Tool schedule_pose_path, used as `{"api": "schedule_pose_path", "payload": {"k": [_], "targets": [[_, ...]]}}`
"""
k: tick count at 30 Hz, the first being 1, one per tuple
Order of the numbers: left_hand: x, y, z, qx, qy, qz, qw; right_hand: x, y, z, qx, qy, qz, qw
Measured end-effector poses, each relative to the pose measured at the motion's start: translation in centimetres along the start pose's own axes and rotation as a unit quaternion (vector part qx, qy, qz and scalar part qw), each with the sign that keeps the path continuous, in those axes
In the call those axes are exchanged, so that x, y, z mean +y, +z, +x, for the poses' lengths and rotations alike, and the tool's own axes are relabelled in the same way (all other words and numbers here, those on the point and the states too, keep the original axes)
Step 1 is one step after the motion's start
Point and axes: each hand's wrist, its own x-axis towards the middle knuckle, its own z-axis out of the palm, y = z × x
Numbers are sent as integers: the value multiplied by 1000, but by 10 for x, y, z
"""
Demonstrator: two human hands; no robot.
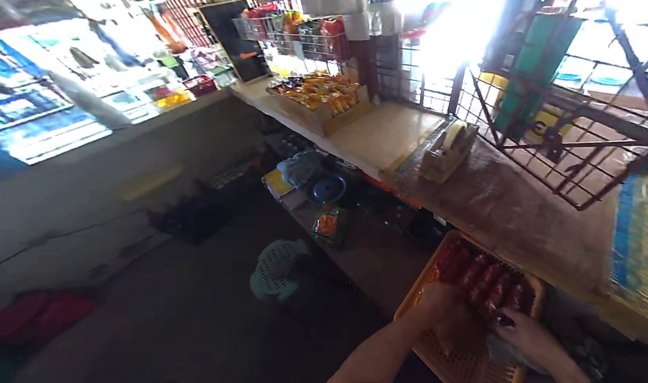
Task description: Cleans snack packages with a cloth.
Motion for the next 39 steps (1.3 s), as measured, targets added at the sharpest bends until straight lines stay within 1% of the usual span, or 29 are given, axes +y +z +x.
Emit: {"api": "schedule_pose_path", "payload": {"k": [1, 2, 4, 5, 7, 8, 10, 12, 14, 17, 18, 19, 20, 21, 22, 23, 24, 25, 26, 28, 29, 30, 32, 33, 34, 35, 36, 37, 39], "targets": [[-21, -23, -13, 68, -33, -48, 996, 0, -2, -4, 12, -16, 29, 999], [-46, -45, -27, 140, -73, -83, 984, -1, -2, -7, 20, -29, 56, 998], [-104, -89, -51, 266, -158, -113, 944, -6, 4, -12, 42, -62, 92, 993], [-137, -109, -58, 321, -199, -109, 919, -11, 8, -13, 48, -79, 103, 990], [-200, -144, -68, 412, -270, -89, 865, -31, 19, -14, 52, -110, 130, 984], [-230, -158, -70, 430, -299, -88, 847, -45, 26, -15, 50, -121, 153, 980], [-278, -178, -72, 419, -344, -114, 833, -77, 42, -20, 69, -153, 211, 963], [-312, -191, -70, 370, -373, -145, 839, -105, 57, -17, 90, -198, 283, 934], [-333, -200, -65, 324, -362, -148, 861, -128, 68, -11, 105, -227, 355, 901], [-343, -208, -63, 276, -345, -139, 886, -158, 83, -5, 139, -214, 464, 849], [-343, -210, -63, 261, -343, -137, 892, -168, 90, -1, 149, -200, 517, 819], [-343, -212, -63, 248, -340, -137, 897, -179, 96, 3, 152, -185, 586, 775], [-345, -212, -63, 238, -332, -142, 902, -194, 100, 5, 143, -166, 653, 725], [-347, -212, -63, 231, -319, -152, 906, -206, 103, 8, 126, -149, 703, 683], [-349, -211, -64, 226, -301, -163, 912, -220, 105, 10, 117, -135, 732, 658], [-348, -210, -65, 220, -282, -176, 917, -233, 108, 13, 115, -120, 738, 654], [-345, -210, -66, 216, -262, -193, 921, -246, 112, 17, 112, -112, 723, 673], [-341, -210, -69, 218, -237, -219, 921, -258, 115, 21, 115, -116, 694, 701], [-336, -208, -73, 221, -210, -253, 918, -272, 117, 27, 126, -127, 650, 738], [-324, -199, -86, 220, -141, -359, 896, -299, 122, 35, 188, -182, 537, 802], [-319, -192, -95, 208, -103, -417, 879, -315, 124, 38, 230, -220, 465, 826], [-312, -185, -107, 190, -70, -470, 859, -329, 128, 41, 267, -267, 391, 839], [-296, -173, -134, 150, -21, -534, 831, -354, 140, 54, 306, -371, 250, 841], [-288, -168, -148, 137, -5, -547, 826, -363, 149, 62, 301, -409, 180, 842], [-280, -162, -162, 129, 7, -549, 826, -372, 159, 69, 279, -433, 120, 849], [-275, -157, -176, 131, 12, -536, 834, -380, 170, 75, 252, -451, 71, 853], [-276, -150, -186, 129, 18, -514, 848, -385, 180, 81, 229, -460, 35, 857], [-279, -144, -192, 127, 25, -496, 859, -389, 188, 88, 218, -466, 28, 857], [-280, -135, -198, 149, 30, -490, 859, -396, 191, 97, 168, -447, 54, 877]]}}
